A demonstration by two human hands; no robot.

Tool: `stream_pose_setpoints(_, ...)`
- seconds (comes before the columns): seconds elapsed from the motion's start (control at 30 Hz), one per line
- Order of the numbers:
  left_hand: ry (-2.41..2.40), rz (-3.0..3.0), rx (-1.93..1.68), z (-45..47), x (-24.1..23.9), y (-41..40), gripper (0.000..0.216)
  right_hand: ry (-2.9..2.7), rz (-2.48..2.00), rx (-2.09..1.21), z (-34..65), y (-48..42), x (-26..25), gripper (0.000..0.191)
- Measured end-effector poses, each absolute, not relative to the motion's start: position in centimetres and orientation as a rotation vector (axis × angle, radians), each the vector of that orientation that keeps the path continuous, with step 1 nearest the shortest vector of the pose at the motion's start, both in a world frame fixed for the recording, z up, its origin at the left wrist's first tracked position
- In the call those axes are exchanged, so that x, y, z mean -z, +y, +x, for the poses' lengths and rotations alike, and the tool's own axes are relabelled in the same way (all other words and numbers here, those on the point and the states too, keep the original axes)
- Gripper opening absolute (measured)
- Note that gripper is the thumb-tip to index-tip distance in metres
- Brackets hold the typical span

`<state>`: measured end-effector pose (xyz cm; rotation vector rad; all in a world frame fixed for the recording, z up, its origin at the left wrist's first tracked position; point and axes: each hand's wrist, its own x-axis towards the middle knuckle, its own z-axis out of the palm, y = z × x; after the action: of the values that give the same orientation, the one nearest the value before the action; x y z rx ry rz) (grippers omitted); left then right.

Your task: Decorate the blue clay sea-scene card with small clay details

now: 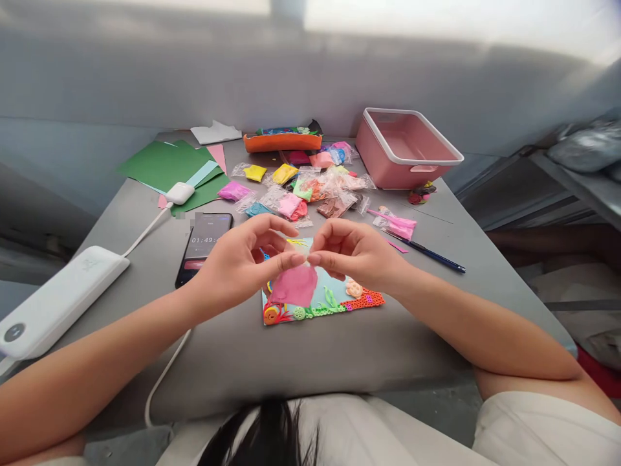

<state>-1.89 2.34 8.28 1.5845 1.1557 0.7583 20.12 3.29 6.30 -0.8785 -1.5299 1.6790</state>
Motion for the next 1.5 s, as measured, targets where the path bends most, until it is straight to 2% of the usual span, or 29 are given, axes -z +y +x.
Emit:
stream_pose_setpoints(0.03, 1.158, 1.525, -0.762, -1.9, -7.7, 2.5, 0.039, -1.516, -0.899, -1.61, 20.0, 3.3, -6.1, 0.045)
stream_pose_setpoints(0.1, 1.102, 1.412, -0.752, -1.8, -6.6, 2.8, 0.031, -1.501, -0.91, -1.543, 19.9, 3.3, -5.8, 0.045)
stream_pose_setpoints(0.23, 1.054, 1.499, -0.882, -1.6, -5.4, 2.6, 0.022, -1.455, -0.842, -1.662, 20.1, 3.3, -5.7, 0.038)
stream_pose_setpoints(0.5, 0.989, 1.64, -0.876, -1.4, -6.3, 1.7, 0.022, -1.481, -0.746, -1.726, 20.6, 3.8, -5.1, 0.022)
stream_pose_setpoints(0.93, 1.003, 1.84, -0.784, -1.2, -6.7, 1.5, 0.025, -1.539, -0.848, -1.685, 20.4, 3.5, -5.6, 0.022)
stream_pose_setpoints(1.3, 1.006, 1.852, -0.831, -1.3, -6.3, 1.9, 0.019, -1.803, -0.922, -1.772, 20.8, 3.8, -6.1, 0.004)
stream_pose_setpoints(1.5, 0.996, 1.833, -0.81, -1.4, -6.0, 2.3, 0.02, -1.758, -0.897, -1.837, 20.7, 4.0, -6.2, 0.016)
